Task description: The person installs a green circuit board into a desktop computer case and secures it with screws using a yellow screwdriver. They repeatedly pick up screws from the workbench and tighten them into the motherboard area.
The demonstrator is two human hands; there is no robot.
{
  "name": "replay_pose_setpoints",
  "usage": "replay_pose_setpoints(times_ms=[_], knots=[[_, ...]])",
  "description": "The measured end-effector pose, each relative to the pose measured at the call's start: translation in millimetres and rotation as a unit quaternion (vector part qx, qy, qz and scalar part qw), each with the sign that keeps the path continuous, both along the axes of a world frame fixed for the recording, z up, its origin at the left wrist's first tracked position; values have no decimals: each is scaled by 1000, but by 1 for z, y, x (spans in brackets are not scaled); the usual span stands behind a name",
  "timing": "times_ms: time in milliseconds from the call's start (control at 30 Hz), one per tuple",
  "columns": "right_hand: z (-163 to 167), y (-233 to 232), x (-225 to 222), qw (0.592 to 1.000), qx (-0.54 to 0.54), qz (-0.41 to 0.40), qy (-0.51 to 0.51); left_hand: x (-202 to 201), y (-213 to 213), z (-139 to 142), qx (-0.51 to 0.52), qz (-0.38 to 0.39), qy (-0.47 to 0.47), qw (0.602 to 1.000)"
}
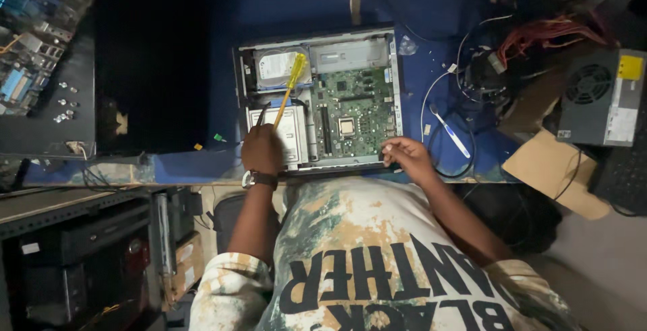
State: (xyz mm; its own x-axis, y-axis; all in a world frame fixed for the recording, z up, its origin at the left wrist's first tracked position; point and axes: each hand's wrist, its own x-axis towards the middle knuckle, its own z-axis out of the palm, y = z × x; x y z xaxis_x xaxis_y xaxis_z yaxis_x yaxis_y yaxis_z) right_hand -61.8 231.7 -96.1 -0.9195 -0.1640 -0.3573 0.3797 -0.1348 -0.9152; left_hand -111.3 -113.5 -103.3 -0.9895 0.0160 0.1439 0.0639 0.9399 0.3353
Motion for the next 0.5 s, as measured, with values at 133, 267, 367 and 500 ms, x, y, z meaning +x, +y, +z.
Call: replay_pose_setpoints(times_ms=[133, 267, 367, 500], knots=[[-7, 8, -4, 994, -84, -14, -62, 2, 7, -1, 7, 21, 16, 1000], [-13, 17, -6, 991, -73, 18, -113, 3, 13, -5, 12, 55, -13, 998], [-14, 18, -8, 982, -156, -3, -106, 6, 15, -9, 71, 55, -7, 996], [-13, 11, -10, 995, -74, -65, -24, 22, 19, -16, 156, 74, -21, 985]])
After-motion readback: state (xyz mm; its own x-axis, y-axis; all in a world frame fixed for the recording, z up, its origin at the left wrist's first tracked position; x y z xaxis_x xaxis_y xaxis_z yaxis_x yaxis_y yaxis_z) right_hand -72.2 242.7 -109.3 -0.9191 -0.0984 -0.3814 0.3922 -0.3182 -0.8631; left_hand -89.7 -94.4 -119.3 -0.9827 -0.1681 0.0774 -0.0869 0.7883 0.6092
